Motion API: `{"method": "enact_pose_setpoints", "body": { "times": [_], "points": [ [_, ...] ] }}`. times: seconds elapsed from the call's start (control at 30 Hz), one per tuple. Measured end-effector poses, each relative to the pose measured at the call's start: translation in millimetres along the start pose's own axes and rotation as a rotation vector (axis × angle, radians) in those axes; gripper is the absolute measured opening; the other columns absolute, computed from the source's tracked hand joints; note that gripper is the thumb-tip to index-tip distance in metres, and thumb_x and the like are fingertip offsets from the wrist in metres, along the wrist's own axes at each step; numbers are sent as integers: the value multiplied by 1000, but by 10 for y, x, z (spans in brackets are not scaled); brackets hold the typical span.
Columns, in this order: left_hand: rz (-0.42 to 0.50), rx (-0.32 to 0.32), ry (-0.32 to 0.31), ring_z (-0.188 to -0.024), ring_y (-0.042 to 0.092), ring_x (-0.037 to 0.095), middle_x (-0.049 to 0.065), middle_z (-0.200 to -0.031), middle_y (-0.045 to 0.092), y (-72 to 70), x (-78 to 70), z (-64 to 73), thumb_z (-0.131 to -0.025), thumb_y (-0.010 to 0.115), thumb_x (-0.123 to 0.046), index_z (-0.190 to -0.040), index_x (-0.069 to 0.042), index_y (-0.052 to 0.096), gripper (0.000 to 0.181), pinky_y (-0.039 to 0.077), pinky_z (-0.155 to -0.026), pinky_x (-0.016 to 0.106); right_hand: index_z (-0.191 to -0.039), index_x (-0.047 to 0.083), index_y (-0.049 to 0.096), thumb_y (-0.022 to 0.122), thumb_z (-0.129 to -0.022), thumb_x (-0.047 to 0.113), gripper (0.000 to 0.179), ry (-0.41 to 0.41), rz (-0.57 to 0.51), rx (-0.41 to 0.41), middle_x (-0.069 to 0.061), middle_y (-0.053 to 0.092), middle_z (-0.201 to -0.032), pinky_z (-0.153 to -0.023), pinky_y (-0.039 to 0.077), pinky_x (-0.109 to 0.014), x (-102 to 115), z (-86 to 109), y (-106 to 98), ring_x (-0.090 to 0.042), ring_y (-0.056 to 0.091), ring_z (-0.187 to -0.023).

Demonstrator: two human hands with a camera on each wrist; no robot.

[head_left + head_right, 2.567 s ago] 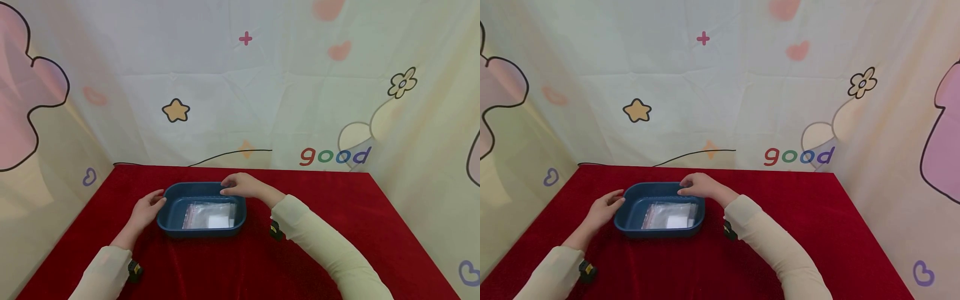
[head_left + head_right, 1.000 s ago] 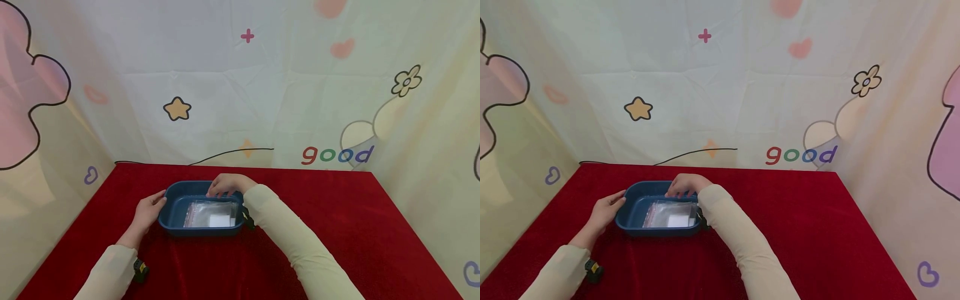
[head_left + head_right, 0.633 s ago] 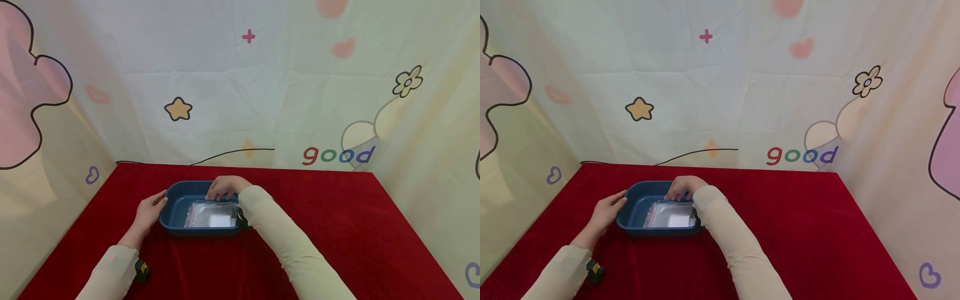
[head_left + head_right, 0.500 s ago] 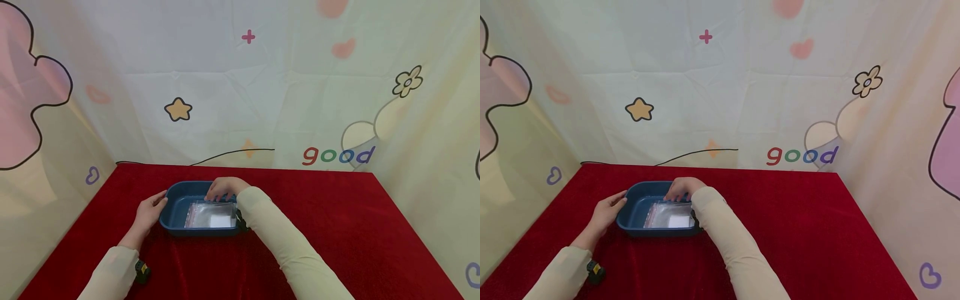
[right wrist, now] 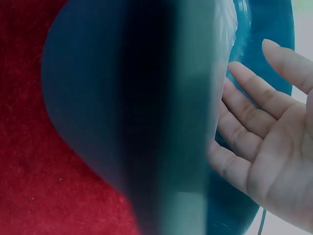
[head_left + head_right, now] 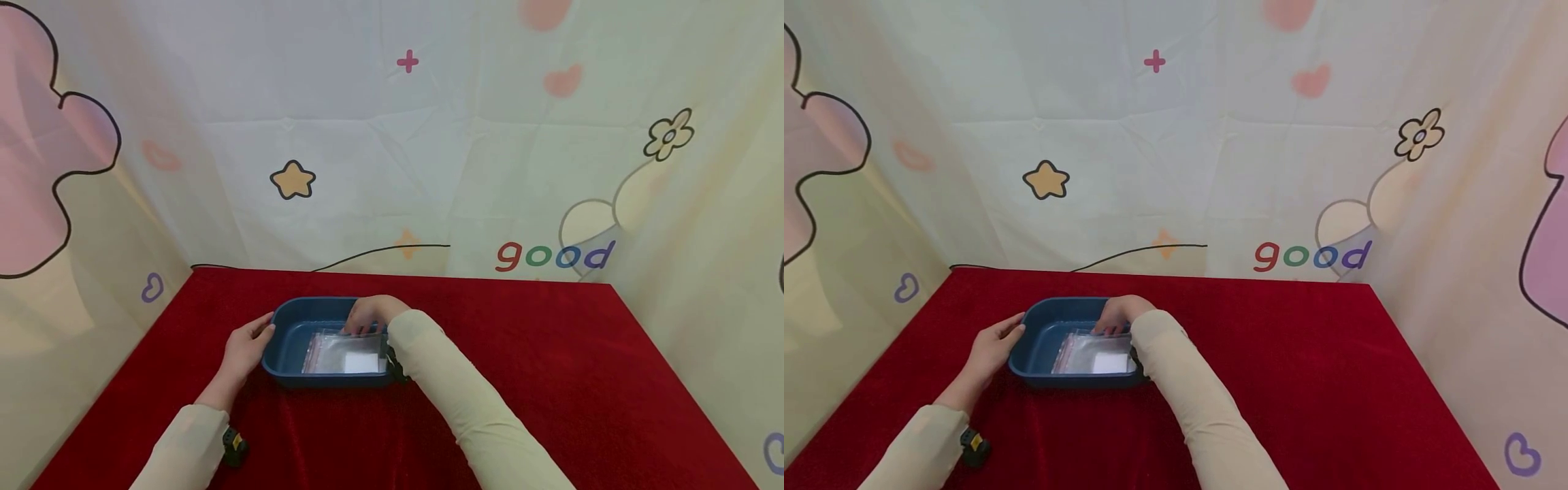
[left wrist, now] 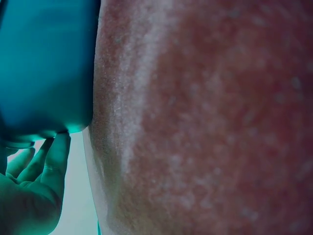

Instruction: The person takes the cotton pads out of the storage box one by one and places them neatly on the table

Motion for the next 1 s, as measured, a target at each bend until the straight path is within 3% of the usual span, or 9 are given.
{"method": "enact_pose_setpoints", "body": {
  "times": [0.17,0.27,0.4,0.53,0.63,0.8,1.0],
  "points": [
    [-13,-15,-4,-138,53,44,30,-152,50,0,10,-5,-109,47,-19,-155,-1,41,50,48,-113,55,-130,6,70,59,-103,20,32,0,-6,-8,-13,71,-130,-111,51,-46,-11,-2,-11,-26,62,-127],
    [-13,-18,-5,-140,51,44,29,-153,48,0,10,-6,-109,47,-19,-155,-1,41,50,46,-114,55,-120,6,75,61,-102,16,26,0,-16,-20,-7,74,-110,-96,55,-37,-19,-12,-21,-19,64,-107],
    [-8,-20,-5,-141,49,45,29,-153,48,-1,2,1,-108,47,-18,-154,0,42,49,45,-115,56,-103,6,79,65,-98,11,16,1,-21,-56,1,70,-89,-77,52,-30,-35,-42,-33,-13,60,-87],
    [-7,-20,-5,-142,49,45,30,-154,47,-8,-9,16,-108,47,-17,-154,0,42,49,45,-115,56,-94,8,82,70,-95,11,12,-14,-24,-120,0,74,-84,-74,52,-29,-32,-55,-52,-13,60,-79],
    [-11,-22,-9,-142,48,45,30,-154,46,-12,-10,21,-108,47,-17,-154,0,41,50,44,-116,57,-95,7,82,72,-94,12,11,-29,-39,-138,-1,74,-85,-73,52,-27,-17,-48,-56,-13,59,-78],
    [-8,-23,-17,-143,47,45,29,-155,45,-8,0,21,-108,47,-17,-155,0,41,50,44,-116,57,-102,3,79,68,-97,10,14,-58,-70,-93,2,69,-79,-69,50,-23,2,-45,-38,-12,56,-74],
    [-3,-30,-17,-143,47,45,29,-155,46,-7,9,-2,-108,47,-19,-155,-1,42,50,43,-116,57,-103,1,77,63,-99,6,15,-47,-213,-55,-1,70,-75,-62,53,-21,2,-6,-27,-11,66,-64]
  ]
}}
Point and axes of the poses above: each hand's wrist, its own z-axis away from the middle knuckle, its own y-axis out of the palm, x = y × z, the point moved 5 cm from there along -z, towards the middle knuckle
